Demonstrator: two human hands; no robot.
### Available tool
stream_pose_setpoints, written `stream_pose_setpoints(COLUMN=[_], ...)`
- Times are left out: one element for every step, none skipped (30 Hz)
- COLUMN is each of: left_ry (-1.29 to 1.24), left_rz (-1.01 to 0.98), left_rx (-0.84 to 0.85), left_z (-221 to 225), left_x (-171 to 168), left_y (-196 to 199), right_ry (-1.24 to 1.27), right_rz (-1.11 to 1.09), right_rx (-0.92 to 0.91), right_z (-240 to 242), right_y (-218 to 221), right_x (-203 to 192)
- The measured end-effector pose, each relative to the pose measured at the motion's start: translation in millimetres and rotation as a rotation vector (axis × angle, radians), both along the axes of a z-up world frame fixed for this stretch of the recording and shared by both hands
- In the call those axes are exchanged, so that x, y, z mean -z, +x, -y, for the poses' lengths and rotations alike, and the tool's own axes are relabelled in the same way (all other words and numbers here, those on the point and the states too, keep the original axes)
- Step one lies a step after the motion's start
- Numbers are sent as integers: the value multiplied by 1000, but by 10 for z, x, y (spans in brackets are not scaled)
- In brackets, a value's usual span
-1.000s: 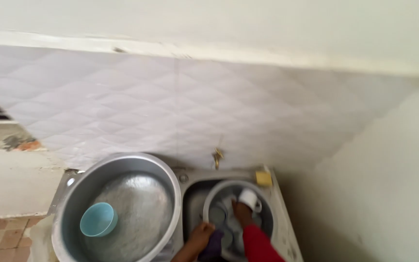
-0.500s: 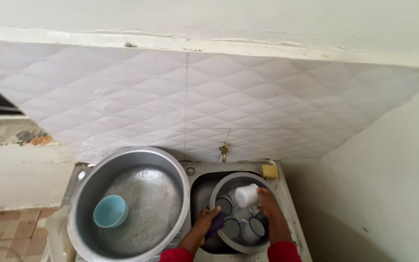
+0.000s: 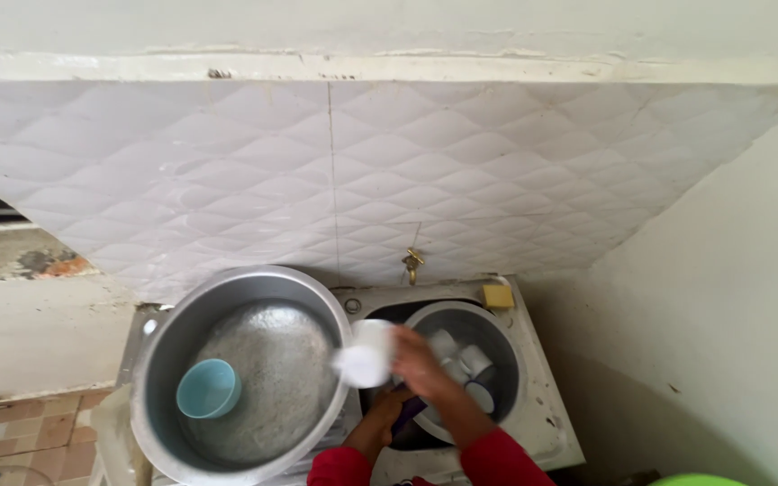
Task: Washing cups and bowls in a basin and placing them into a large pot
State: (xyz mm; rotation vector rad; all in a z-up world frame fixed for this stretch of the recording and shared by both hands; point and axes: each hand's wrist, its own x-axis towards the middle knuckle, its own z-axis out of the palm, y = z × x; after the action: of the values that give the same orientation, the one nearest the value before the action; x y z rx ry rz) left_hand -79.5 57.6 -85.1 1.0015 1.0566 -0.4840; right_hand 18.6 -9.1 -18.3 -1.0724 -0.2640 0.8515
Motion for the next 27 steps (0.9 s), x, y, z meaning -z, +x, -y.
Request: stream_pose_setpoints(left_ry=[-3,-36,-61,-58,-95,-133,-128,-167,-210,-209,-257,-303,-308,-355,-400,-403,-450,-498,-500,-406,-308,-308,-123,63,63,80,98], left_rz=[5,37,71,76,121,166,168,212,250,245,277,309,306,345,392,398,433,467,469,351,224,216,220,223,222,218,216], left_rx=[4,-33,-69,-63,-118,-173,-166,-221,-277,-270,-328,-385,-382,-442,-503,-501,-522,-544,-542,-362,-183,-181,-35,112,104,107,113], left_z=[30,66,58,57,37,16,-4,-30,-26,-24,14,51,81,111,118,189,250,312,321,332,340,341,328,315,291,268,231], left_x=[-20,-45,-77,-124,-166,-209,-253,-296,-328,-356,-375,-394,-395,-400,-415,-128,161,451,299,150,13,-10,-35,-60,-37,-17,0], left_y=[27,53,85,111,120,133,138,149,121,96,43,-10,-9,-13,36,116,190,269,269,271,203,168,150,128,110,88,79], right_ry=[-3,-247,-485,-483,-668,-845,-845,-762,-680,-683,-658,-626,-633,-887,-1132,-1134,-1157,-1168,-1169,-1242,-1313,-1314,-1349,-1383,-1381,-1470,-1556], right_rz=[5,229,455,459,934,1415,1414,1489,1554,1547,1371,1189,1186,1084,974,979,726,472,474,528,572,565,579,594,599,698,798], right_rx=[4,-166,-334,-326,-456,-576,-566,-481,-400,-396,-175,39,41,17,-6,-2,-24,-43,-40,-83,-131,-134,-67,-1,-7,-65,-119], right_z=[-257,-510,-802,-959,-1134,-1313,-1263,-1219,-1144,-986,-786,-583,-324,-66,164,288,403,518,625,723,789,739,670,601,561,521,469], right_y=[-125,-250,-365,-372,-391,-402,-404,-402,-438,-275,-144,-21,-15,-15,37,15,-19,-51,125,309,433,389,369,347,417,483,560], right_x=[-73,-147,-227,-53,124,299,253,210,182,369,570,774,651,524,378,312,251,193,721,1243,1782,1610,1436,1260,1384,1505,1621])
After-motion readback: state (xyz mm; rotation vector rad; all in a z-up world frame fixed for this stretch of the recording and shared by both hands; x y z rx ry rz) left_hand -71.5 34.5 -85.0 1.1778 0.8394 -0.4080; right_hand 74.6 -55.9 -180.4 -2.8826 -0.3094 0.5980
